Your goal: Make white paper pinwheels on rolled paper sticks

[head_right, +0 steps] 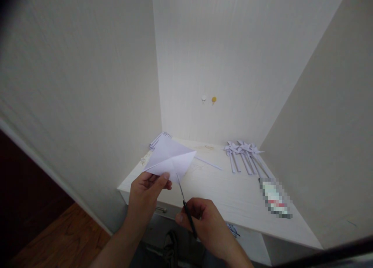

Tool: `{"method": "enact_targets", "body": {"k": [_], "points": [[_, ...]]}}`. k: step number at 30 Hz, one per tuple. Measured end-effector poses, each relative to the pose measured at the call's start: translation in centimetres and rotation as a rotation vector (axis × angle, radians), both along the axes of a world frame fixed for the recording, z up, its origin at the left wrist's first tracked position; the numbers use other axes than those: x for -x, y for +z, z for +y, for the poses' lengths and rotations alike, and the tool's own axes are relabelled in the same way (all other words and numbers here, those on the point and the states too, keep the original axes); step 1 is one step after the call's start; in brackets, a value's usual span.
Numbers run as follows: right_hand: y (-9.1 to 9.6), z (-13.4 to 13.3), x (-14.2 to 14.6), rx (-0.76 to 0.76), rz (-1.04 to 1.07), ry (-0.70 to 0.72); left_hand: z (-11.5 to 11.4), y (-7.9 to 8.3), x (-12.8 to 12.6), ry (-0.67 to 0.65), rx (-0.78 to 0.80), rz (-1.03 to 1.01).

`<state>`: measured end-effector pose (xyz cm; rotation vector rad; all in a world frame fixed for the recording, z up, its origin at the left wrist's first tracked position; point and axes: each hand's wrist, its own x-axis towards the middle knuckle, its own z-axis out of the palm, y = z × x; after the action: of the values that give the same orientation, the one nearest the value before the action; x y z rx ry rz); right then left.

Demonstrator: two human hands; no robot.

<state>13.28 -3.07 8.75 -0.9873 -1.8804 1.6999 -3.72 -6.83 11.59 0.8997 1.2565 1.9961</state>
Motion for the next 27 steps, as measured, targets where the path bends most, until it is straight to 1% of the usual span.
{"method": "enact_targets", "body": {"k": [4, 9, 15, 20, 27], "points": [[0.13, -0.10, 0.05, 0.033, 0.026, 0.003, -0.08, 0.22, -0.07, 0.012, -0.001, 0.008], [0.43, -0.18, 0.13, 0.024, 0.046, -0.010, -0.24, 0.60, -0.18, 0.010, 0.005, 0.010], [0.32, -0.19, 0.08, 0.026, 0.051, -0.009, -0.19, 0.58, -0.17, 0.010, 0.008, 0.006], [0.20, -0.19, 0.03, -0.007, 0.037, -0.009, -0.13, 0.67, -0.25, 0.015, -0.009, 0.009], [0.64, -0.27, 0.23, -0.005, 0.037, -0.029, -0.02, 0.50, -0.27, 0.009, -0.014, 0.012]]}}
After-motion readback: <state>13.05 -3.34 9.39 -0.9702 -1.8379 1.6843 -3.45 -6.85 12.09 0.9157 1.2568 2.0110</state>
